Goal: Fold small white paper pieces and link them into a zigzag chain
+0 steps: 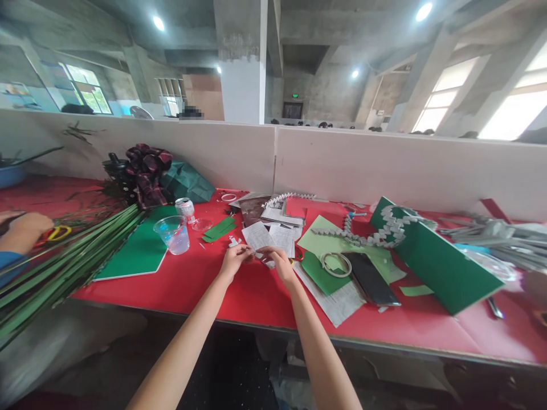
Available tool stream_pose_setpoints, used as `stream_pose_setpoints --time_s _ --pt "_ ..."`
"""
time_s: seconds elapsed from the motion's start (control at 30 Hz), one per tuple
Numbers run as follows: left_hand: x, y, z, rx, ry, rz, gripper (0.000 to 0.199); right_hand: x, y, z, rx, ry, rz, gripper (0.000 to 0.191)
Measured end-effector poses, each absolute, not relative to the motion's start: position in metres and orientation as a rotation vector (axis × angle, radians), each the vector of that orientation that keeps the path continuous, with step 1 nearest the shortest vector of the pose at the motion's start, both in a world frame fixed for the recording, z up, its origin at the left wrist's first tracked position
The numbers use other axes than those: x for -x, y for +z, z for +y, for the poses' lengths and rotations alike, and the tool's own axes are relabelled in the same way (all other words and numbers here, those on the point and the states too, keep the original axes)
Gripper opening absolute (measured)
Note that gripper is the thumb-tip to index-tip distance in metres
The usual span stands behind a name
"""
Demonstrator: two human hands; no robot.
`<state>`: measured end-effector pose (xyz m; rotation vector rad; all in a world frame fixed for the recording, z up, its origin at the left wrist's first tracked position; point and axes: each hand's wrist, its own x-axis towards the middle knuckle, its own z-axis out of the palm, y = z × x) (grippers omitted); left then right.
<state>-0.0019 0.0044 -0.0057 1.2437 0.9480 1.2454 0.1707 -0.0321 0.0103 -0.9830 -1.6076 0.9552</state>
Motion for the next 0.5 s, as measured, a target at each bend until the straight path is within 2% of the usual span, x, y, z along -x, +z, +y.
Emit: stream_pose_setpoints --time_s 0.17,0.33,0.5 --pt "0.0023 -0.0077 0.0054 -1.304 1.182 0.983 0.024 -0.1641 0.0142 -0.0376 0.873 1.224 -1.616 0.025" --pt "0.0001 -0.0078 0.0049 -1.267 1.22 0.948 0.026 -0.1632 0.0148 -0.0363 0.869 1.246 -1.567 0.039" --pt "0.0017 -0.0033 0.0028 -1.293 1.207 0.929 0.028 -0.1636 0.0153 -0.0354 0.894 1.23 -1.582 0.032"
